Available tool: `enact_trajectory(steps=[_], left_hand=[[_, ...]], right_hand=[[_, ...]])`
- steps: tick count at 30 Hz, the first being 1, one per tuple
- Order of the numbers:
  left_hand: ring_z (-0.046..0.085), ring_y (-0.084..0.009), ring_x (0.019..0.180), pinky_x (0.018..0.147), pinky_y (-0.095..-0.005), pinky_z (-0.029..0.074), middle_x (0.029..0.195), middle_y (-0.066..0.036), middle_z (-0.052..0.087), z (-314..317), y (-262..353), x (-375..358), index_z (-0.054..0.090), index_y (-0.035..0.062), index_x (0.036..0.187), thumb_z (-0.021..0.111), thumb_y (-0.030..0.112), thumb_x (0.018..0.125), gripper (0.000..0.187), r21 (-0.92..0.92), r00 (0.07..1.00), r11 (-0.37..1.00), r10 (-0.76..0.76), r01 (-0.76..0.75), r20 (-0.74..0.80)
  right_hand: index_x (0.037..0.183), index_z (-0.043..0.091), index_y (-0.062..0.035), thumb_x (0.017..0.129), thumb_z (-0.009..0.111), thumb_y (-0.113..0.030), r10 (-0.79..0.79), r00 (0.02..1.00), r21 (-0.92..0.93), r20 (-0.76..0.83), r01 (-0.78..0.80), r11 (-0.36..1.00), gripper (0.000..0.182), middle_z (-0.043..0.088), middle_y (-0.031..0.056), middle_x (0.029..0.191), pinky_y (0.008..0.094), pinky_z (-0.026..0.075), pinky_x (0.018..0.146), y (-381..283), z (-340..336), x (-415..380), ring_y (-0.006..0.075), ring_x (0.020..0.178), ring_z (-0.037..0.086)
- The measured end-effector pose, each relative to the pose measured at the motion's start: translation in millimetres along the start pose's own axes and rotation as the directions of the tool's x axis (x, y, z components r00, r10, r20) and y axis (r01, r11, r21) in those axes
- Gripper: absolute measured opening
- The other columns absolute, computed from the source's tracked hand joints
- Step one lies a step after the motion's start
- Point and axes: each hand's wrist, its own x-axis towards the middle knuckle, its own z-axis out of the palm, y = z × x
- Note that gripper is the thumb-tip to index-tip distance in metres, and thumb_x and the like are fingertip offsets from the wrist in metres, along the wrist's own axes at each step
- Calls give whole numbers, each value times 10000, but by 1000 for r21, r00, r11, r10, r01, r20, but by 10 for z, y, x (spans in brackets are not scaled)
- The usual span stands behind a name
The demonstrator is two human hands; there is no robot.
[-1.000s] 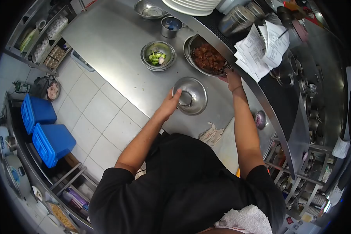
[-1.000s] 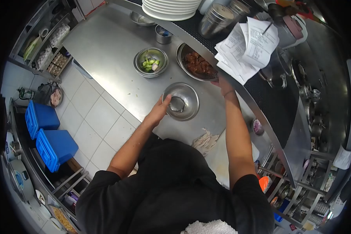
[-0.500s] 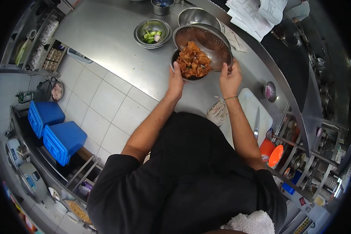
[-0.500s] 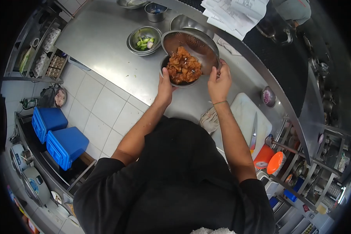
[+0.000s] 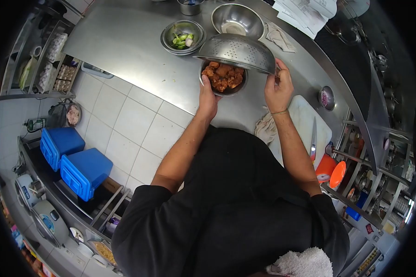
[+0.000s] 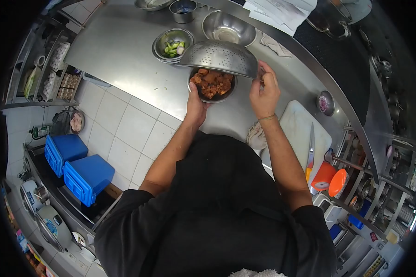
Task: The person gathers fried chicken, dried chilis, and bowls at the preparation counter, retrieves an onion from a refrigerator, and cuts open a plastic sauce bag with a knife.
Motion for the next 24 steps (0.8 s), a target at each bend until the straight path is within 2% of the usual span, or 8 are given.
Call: enact_trajectory(steps=[9,12,14,15,17,18,21,24], left_hand=[[444,-253,1369,1082,-500,408,1516,-101,402,-257,121,-20,236,136,1535,258,610,1031,692,18,999,1000,14,-13,-39],[444,-270,1372,1099,-481,410,1524,-124,390,-351,194,-76,237,99,1534,257,578,1044,685,6,999,999,54,-54,-10],[447,-267,1366,1120,-441,391,1516,-144,396,-483,160,-79,257,43,1520,269,542,1057,681,15,999,999,49,-49,-2],[445,-264,1366,1129,-431,381,1512,-145,399,-533,154,-98,261,33,1517,273,534,1060,678,84,997,994,76,-76,-1],[442,-257,1366,1145,-411,359,1505,-148,406,-582,150,-132,268,14,1511,281,517,1066,672,220,990,966,139,-138,13],[435,-246,1368,1161,-389,333,1506,-146,401,-572,146,-163,271,4,1508,294,490,1073,652,217,991,967,135,-133,5],[430,-249,1371,1150,-400,352,1506,-145,399,-475,157,-281,274,13,1508,330,470,1072,634,252,988,955,152,-155,30],[448,-253,1355,1115,-406,401,1491,-152,408,-334,130,-419,283,27,1506,381,451,1065,619,263,992,956,125,-127,23]], right_hand=[[898,542,33,915,619,-84,321,942,89,-92,-314,945,141,635,130,951,303,580,649,399,315,2,139,730,616],[942,547,23,907,628,-81,586,809,291,-50,-550,783,137,629,120,952,320,599,649,525,479,236,171,720,617],[1020,558,29,902,630,-64,698,716,273,-10,-669,691,167,635,138,996,325,617,642,698,638,448,206,743,637],[1094,554,48,894,629,-39,752,658,483,39,-671,563,230,635,175,1084,330,636,677,752,744,538,243,811,673],[1170,515,81,925,598,-40,797,572,572,192,-725,383,285,599,214,1218,379,651,769,953,960,758,300,921,696],[1165,514,84,941,596,-52,769,557,635,314,-725,266,275,607,207,1176,381,653,764,1258,1120,820,298,916,698],[1144,531,51,961,593,-104,788,482,576,383,-792,205,248,613,170,1125,377,651,728,1233,1197,999,264,876,696],[1087,568,3,990,573,-185,796,479,482,370,-831,277,212,626,119,1048,354,626,663,1116,974,796,211,799,679]])
